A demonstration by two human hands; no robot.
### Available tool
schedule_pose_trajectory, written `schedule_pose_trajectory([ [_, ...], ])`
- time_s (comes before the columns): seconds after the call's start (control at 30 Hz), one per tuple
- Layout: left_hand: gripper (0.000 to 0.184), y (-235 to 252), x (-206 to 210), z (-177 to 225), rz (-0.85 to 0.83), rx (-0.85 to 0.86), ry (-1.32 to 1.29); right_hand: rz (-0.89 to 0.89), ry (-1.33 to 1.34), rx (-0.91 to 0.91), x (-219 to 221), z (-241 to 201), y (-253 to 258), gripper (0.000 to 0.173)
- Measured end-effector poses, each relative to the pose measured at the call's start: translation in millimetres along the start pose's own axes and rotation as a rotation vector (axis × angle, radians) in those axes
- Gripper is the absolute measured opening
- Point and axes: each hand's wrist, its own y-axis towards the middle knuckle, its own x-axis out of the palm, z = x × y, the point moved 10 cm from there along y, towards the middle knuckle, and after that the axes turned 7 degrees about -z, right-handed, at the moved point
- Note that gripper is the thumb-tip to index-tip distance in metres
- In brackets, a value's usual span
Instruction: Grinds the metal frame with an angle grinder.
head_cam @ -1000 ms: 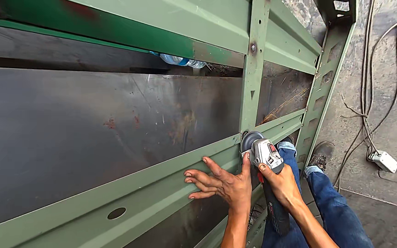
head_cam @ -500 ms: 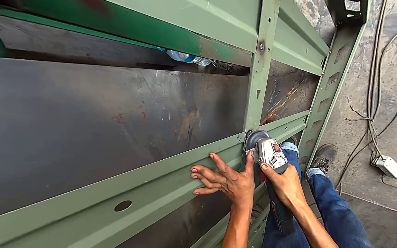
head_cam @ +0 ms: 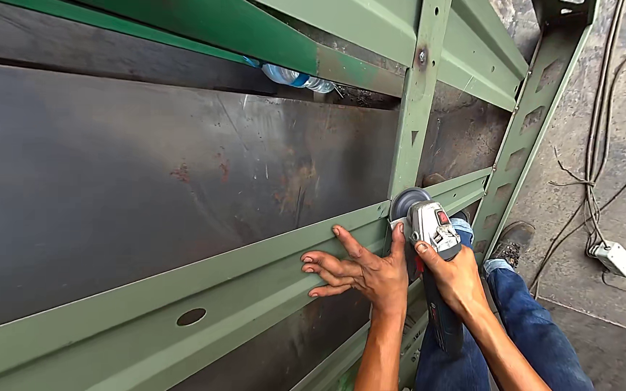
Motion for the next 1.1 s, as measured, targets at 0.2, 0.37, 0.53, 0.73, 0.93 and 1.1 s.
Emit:
schedule_pose_trajectory([
  [0.2,0.118,-7,0,-5,0.007,0.082,0.028,-0.021,-0.04,0.044,2,11,-6,0.066],
  [0.37,0.122,-3,1,-1,-0.005,0.034,0.02,-0.007,-0.016,0.027,0,6,-2,0.062],
  [0.53,0.117,-10,-1,-7,0.009,0.119,0.024,-0.03,-0.041,0.057,5,18,-9,0.068],
  [0.73,0.118,-4,-3,1,-0.012,0.058,0.008,-0.008,-0.022,0.033,1,7,-2,0.066],
  [0.93,0.121,-7,-5,-1,0.012,0.045,-0.045,0.014,-0.035,0.009,-2,10,3,0.065],
  [1.1,0.114,-14,-6,-16,0.012,0.153,-0.066,-0.014,0.12,0.015,21,28,-11,0.067],
])
